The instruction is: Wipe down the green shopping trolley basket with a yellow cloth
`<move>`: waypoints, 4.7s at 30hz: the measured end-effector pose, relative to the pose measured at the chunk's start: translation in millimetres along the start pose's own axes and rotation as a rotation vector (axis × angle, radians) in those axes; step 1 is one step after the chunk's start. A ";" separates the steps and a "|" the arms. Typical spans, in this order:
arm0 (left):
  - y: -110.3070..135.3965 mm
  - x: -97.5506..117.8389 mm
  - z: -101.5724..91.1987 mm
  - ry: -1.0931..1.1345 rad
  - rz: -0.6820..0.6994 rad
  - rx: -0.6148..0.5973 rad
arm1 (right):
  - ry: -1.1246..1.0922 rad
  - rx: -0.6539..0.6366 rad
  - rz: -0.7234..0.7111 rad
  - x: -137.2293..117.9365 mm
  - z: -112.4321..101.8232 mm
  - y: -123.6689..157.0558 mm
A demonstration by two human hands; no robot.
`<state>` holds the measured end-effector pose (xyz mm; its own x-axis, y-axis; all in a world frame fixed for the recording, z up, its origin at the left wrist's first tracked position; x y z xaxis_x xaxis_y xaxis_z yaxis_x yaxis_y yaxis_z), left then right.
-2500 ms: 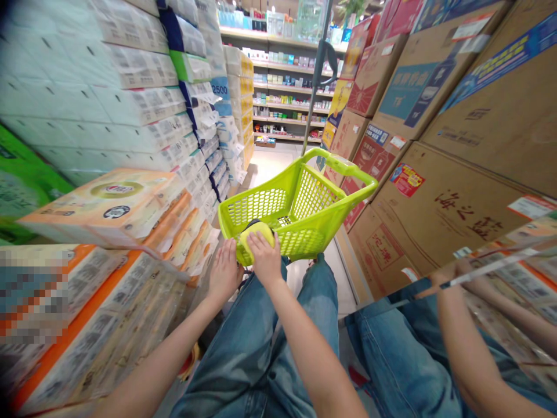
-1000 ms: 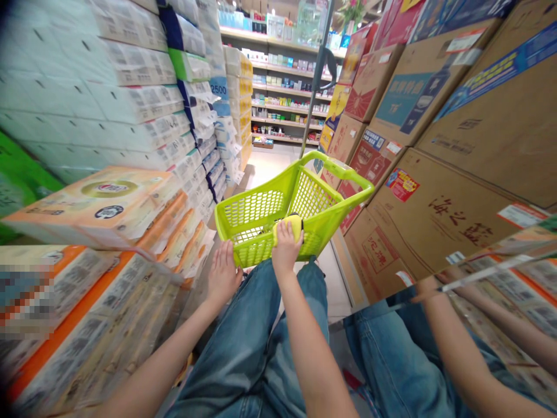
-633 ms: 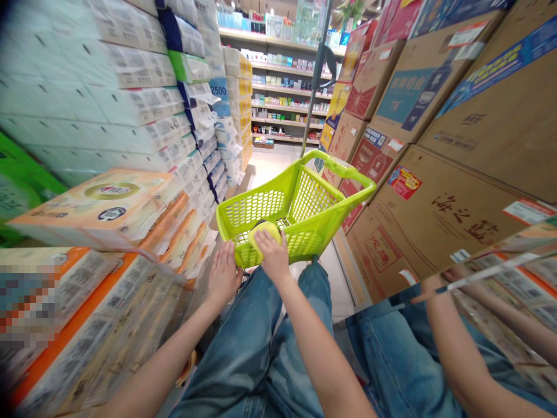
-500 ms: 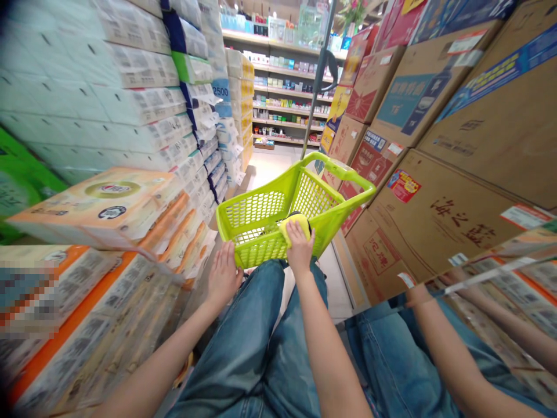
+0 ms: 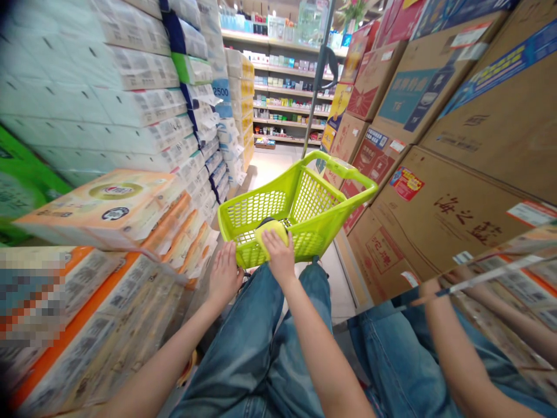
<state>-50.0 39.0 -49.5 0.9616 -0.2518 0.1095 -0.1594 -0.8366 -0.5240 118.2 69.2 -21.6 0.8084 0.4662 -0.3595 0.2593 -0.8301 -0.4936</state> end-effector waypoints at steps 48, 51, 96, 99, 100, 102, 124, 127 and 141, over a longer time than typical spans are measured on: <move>0.8 0.7 3.6 0.003 -0.023 0.011 | -0.038 0.010 0.035 -69.6 45.9 2.0; 1.2 -1.4 3.4 -0.007 0.011 0.004 | -0.039 -0.049 -0.059 -64.9 39.3 3.2; 3.5 -3.9 9.3 -0.022 0.032 0.016 | 0.040 -0.005 -0.044 -78.3 56.8 -6.5; 3.1 -3.8 6.3 0.003 0.034 0.028 | 0.096 -0.049 -0.163 -51.0 41.8 -6.5; 2.7 -3.5 4.9 0.012 0.025 0.033 | 0.120 -0.051 -0.172 -34.4 32.5 -7.4; 2.1 -2.2 3.2 0.026 0.015 0.032 | 0.177 -0.025 -0.114 5.4 9.8 -9.9; 1.8 -1.5 4.9 0.007 0.009 0.032 | 0.136 -0.068 -0.204 -26.8 22.2 -1.9; 1.3 -0.8 4.2 0.020 0.012 0.041 | 0.181 -0.015 -0.046 29.1 -13.9 -5.3; 1.7 -2.4 7.6 0.007 0.005 0.019 | 0.070 -0.006 -0.094 -74.8 55.5 0.4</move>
<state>-50.8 41.9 -57.0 0.9592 -0.2592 0.1126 -0.1598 -0.8261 -0.5404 28.5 51.0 -38.8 0.8152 0.5200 -0.2552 0.3388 -0.7854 -0.5181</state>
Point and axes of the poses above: each hand's wrist, its own y-axis away from the middle knuckle, its own z-axis out of the palm, x = y × z, the point moved 6 cm from there along -y, towards the middle knuckle, and after that the axes turned 7 degrees about -y, right-handed, at the moved point
